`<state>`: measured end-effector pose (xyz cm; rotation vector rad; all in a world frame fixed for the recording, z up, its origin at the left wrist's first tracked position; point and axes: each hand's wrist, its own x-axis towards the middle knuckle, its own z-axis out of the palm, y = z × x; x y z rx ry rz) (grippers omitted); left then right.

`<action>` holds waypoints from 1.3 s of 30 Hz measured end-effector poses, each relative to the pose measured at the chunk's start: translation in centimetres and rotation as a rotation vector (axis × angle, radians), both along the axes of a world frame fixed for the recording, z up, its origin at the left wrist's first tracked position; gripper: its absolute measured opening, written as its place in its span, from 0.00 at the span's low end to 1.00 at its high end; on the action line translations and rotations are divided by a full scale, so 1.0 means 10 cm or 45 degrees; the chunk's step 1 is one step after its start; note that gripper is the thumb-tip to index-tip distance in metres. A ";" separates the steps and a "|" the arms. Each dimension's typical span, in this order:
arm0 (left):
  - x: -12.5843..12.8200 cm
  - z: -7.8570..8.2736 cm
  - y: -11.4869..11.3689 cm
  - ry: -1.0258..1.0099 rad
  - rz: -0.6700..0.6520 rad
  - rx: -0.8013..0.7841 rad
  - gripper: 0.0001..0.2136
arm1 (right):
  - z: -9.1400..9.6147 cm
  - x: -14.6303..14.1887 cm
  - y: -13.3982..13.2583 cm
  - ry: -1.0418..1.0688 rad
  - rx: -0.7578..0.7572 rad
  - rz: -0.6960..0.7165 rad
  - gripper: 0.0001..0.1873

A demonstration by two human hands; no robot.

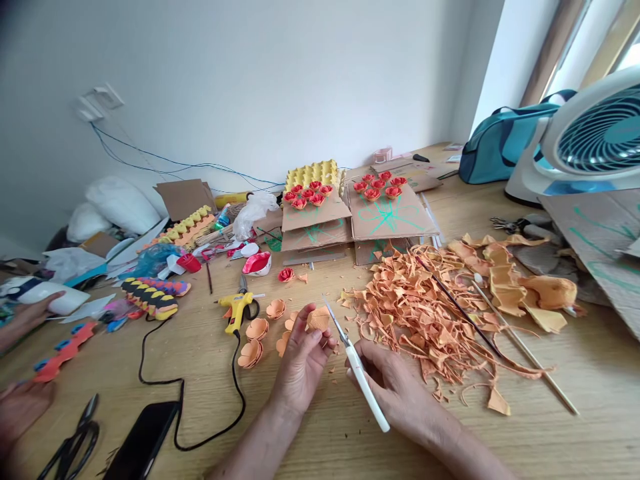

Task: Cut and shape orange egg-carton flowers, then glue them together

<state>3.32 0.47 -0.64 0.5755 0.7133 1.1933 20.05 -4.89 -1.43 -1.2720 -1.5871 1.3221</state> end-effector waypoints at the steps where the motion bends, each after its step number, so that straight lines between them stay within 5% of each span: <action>1: 0.00 0.00 0.00 -0.011 -0.006 0.011 0.23 | 0.00 0.00 0.00 -0.028 0.004 0.010 0.15; 24: 0.01 0.05 -0.05 0.221 0.020 0.255 0.18 | -0.07 0.04 0.00 -0.254 0.242 0.071 0.16; 39: 0.10 0.12 -0.13 0.072 -0.044 0.021 0.19 | -0.03 0.06 0.02 -0.288 0.316 0.145 0.21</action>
